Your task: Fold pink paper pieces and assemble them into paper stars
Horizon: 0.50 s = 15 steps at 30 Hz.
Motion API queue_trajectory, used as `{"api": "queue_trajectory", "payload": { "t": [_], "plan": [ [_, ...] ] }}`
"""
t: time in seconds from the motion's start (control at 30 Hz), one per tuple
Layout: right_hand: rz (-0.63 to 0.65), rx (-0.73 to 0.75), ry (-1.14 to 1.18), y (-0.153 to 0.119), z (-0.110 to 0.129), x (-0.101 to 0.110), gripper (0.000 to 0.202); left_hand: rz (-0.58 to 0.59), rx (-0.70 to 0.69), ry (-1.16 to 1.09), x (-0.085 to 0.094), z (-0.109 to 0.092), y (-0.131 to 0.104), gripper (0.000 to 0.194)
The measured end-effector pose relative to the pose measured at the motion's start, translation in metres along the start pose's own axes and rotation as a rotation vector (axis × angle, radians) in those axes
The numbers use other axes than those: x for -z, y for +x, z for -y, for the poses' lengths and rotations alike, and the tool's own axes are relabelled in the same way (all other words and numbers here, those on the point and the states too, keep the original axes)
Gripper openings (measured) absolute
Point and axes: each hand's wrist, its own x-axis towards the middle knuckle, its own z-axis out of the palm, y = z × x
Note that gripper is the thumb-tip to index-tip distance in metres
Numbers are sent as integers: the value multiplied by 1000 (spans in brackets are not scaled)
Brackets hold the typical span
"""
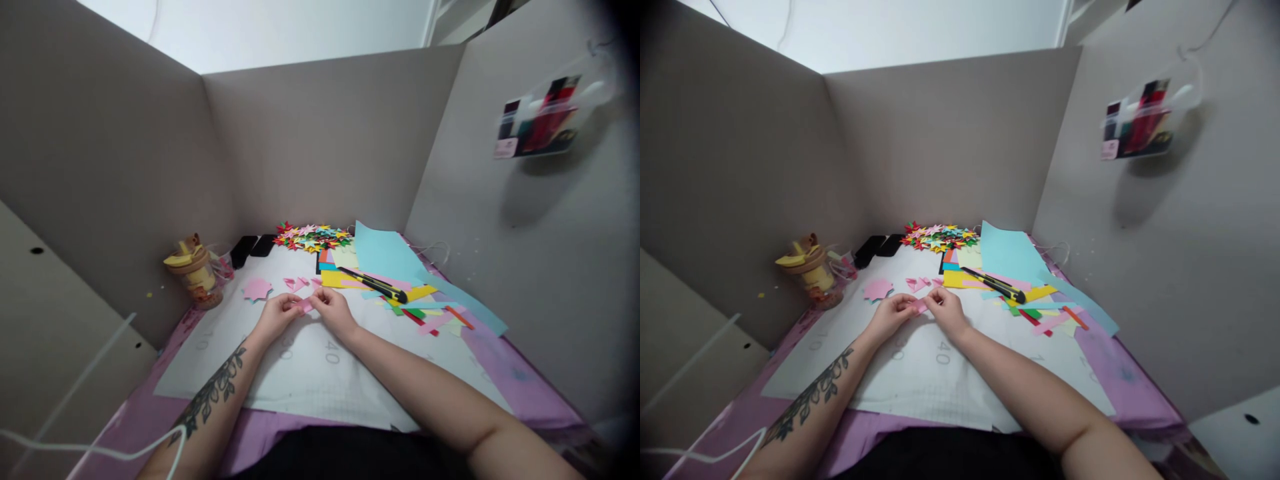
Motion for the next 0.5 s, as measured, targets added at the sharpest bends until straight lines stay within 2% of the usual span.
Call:
{"api": "queue_trajectory", "payload": {
  "t": [0.23,0.5],
  "plan": [
    [-8,-17,20,1,0,0,19,16,-7,-32,0,5,1,28],
    [1,-30,23,1,-2,0,18,-13,-17,35,1,5,2,25]
  ]
}}
